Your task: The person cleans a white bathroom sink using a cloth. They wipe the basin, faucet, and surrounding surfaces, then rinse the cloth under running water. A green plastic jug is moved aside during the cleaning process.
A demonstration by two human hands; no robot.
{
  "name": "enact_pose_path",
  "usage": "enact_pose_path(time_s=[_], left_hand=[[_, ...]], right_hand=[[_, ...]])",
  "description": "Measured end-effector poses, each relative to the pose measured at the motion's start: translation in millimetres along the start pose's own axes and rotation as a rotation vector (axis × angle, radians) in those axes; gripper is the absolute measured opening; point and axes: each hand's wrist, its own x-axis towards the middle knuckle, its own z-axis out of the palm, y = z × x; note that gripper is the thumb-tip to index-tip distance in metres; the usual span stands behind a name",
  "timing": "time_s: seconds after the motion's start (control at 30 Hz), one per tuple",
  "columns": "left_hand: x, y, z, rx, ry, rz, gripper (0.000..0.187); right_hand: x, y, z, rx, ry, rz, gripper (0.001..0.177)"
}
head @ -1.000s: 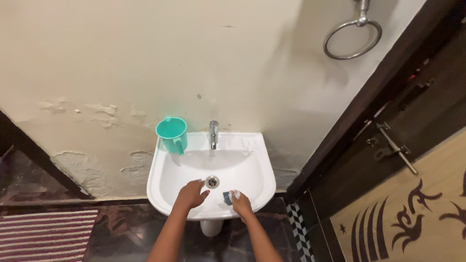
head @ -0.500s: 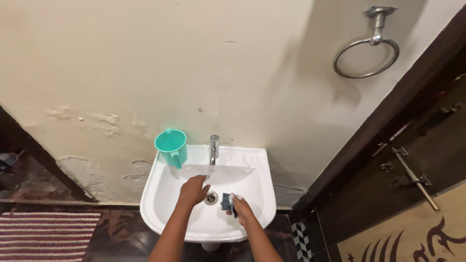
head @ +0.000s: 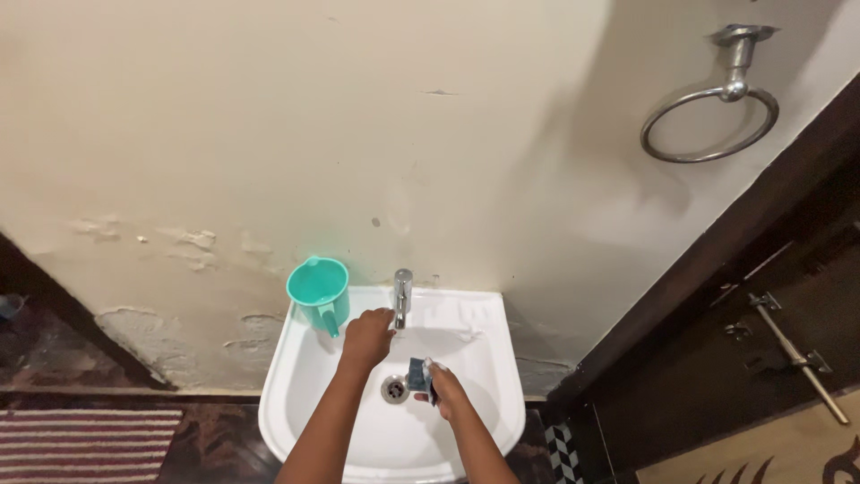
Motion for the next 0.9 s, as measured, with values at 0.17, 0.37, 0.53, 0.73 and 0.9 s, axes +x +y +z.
enact_pose_path(time_s=[0.17, 0.37, 0.53, 0.73, 0.9], left_hand=[[37, -15, 19, 0.17, 0.048, 0.161, 0.051], [74, -20, 25, 0.232, 0.004, 0.279, 0.044], [105, -35, 34, 0.4, -0.151, 0.394, 0.043], [140, -57, 51, 0.355, -0.224, 0.596, 0.042], [148, -59, 44, 0.171, -0.175, 0.627, 0.026]], right_hand=[[13, -10, 10, 0.003, -0.02, -0.004, 0.046], [25, -12, 24, 0.04, 0.034, 0.067, 0.043], [41, -16, 35, 0.042, 0.027, 0.072, 0.048], [54, -9, 42, 0.097, 0.001, 0.083, 0.05], [58, -10, 48, 0.073, -0.002, 0.133, 0.052]])
